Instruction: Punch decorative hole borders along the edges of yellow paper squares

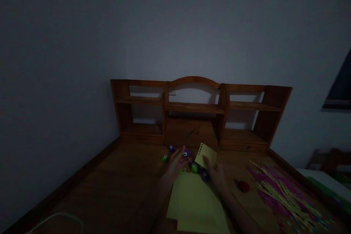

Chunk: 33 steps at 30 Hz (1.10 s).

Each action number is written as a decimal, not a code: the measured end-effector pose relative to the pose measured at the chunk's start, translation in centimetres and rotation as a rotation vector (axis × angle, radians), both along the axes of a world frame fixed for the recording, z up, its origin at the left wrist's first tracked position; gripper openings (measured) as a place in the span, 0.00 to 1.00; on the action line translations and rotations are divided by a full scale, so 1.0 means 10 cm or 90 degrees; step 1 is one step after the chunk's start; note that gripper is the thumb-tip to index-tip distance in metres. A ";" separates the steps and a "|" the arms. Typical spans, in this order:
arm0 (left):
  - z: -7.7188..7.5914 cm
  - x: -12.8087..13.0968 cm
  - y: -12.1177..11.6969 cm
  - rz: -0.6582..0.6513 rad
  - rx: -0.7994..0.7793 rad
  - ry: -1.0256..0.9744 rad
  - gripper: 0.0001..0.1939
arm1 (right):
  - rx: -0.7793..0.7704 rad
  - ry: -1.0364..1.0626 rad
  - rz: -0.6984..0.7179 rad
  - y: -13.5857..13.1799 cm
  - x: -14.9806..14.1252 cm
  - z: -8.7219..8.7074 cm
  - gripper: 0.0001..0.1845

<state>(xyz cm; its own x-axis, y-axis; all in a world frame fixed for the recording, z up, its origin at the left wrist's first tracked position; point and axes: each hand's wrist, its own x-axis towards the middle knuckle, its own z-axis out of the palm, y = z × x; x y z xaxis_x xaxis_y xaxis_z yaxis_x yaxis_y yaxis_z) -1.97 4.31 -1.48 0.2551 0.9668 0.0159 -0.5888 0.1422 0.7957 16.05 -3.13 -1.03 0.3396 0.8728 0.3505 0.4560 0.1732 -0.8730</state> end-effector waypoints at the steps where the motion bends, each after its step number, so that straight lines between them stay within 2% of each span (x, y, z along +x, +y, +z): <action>1: 0.01 0.00 -0.01 -0.003 0.006 0.003 0.17 | 0.006 0.005 0.005 0.00 0.00 0.01 0.33; 6: 0.05 -0.02 -0.09 -0.024 0.049 -0.002 0.17 | 0.017 0.020 0.006 -0.03 0.00 0.05 0.35; 10: 0.07 -0.06 -0.13 -0.039 0.061 0.024 0.19 | 0.021 0.028 0.046 -0.05 -0.01 0.06 0.34; 15: 0.07 -0.07 -0.09 -0.042 0.074 0.047 0.19 | 0.022 -0.033 0.041 -0.04 -0.02 0.02 0.35; 19: 0.09 -0.05 -0.08 -0.071 0.084 0.073 0.19 | 0.036 -0.033 0.071 -0.06 -0.05 0.02 0.36; 24: 0.09 -0.05 -0.12 -0.097 0.096 0.105 0.19 | 0.049 -0.050 0.091 -0.05 -0.05 0.02 0.34; 28: 0.09 -0.06 -0.13 -0.128 0.120 0.132 0.18 | 0.035 -0.053 0.088 -0.05 -0.05 0.01 0.33; 33: 0.11 -0.05 -0.15 -0.123 0.111 0.132 0.18 | 0.039 -0.057 0.083 -0.07 -0.06 0.02 0.34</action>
<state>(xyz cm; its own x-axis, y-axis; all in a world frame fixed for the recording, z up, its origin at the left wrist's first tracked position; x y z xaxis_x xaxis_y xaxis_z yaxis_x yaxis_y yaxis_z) -2.49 2.84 -0.40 0.4481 0.8877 0.1057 -0.3873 0.0862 0.9179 15.47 -3.84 -0.80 0.1905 0.8837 0.4276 0.5018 0.2867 -0.8161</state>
